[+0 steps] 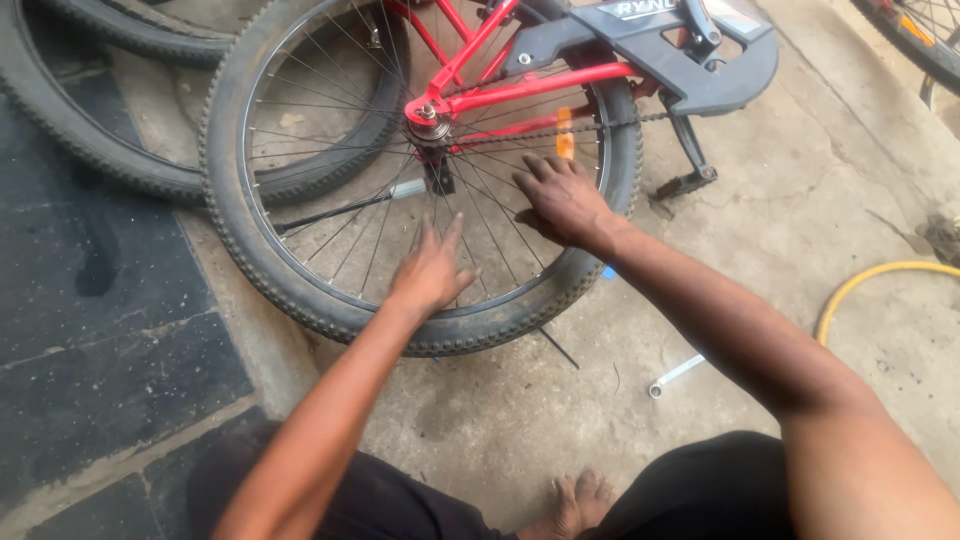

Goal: The person sits on the ground beside a red bicycle and works on the rear wheel, using a spanner to loosen the axle nuts. They manipulate the chain, reposition the wheel in the frame, and check its alignment by hand.

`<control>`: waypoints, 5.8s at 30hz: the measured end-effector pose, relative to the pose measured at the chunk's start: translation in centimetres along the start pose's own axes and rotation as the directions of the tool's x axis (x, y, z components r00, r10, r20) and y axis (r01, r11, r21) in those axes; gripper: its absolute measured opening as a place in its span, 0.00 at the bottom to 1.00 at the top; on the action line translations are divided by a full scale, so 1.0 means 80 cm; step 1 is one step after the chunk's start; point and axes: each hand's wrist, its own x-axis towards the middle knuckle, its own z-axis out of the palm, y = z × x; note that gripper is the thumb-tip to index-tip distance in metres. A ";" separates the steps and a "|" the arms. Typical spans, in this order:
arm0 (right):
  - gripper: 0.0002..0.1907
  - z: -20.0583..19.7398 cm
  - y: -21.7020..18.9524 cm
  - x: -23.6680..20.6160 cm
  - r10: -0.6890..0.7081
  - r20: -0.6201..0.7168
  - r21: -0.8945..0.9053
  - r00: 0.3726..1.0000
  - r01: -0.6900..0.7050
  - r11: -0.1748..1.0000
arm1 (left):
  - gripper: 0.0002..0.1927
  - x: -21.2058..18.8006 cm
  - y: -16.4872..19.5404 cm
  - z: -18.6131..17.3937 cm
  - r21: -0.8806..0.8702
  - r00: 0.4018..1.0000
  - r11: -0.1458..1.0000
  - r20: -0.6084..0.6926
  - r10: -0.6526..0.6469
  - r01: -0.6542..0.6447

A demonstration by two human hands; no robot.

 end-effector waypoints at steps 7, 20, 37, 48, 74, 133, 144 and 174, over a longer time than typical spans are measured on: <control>0.31 0.023 0.014 -0.025 0.100 0.169 -0.052 0.980 -0.092 0.994 | 0.37 -0.087 -0.059 -0.012 0.095 0.988 0.993 -0.127 0.085 -0.073; 0.36 0.005 0.008 -0.014 0.137 0.165 -0.044 0.977 -0.132 0.990 | 0.38 -0.075 -0.031 -0.031 0.178 0.996 0.980 0.052 0.078 -0.086; 0.34 0.023 0.023 0.053 0.231 0.076 -0.028 0.970 -0.229 0.973 | 0.38 -0.054 -0.052 -0.036 0.134 0.992 0.987 0.096 0.078 -0.090; 0.31 0.028 0.013 0.051 0.246 0.023 -0.058 0.969 -0.245 0.968 | 0.72 -0.068 -0.026 -0.053 0.126 0.894 0.992 0.439 -0.084 0.031; 0.31 0.062 0.001 0.071 0.398 0.080 -0.091 0.914 -0.391 0.916 | 0.43 -0.050 0.000 0.035 -0.008 0.986 0.999 0.160 0.046 -0.045; 0.21 0.086 -0.078 0.168 0.167 -0.091 0.350 0.982 -0.126 0.928 | 0.18 -0.019 -0.084 -0.018 -0.029 0.998 0.999 -0.048 0.026 -0.027; 0.24 0.048 -0.001 0.096 0.332 -0.177 0.104 0.927 -0.318 0.942 | 0.21 -0.029 -0.068 -0.024 -0.049 0.998 0.998 -0.046 0.034 -0.037; 0.04 0.038 0.133 -0.021 0.711 0.483 0.854 0.512 -0.093 -0.513 | 0.24 -0.025 -0.062 -0.013 0.056 0.999 0.998 -0.026 0.020 -0.018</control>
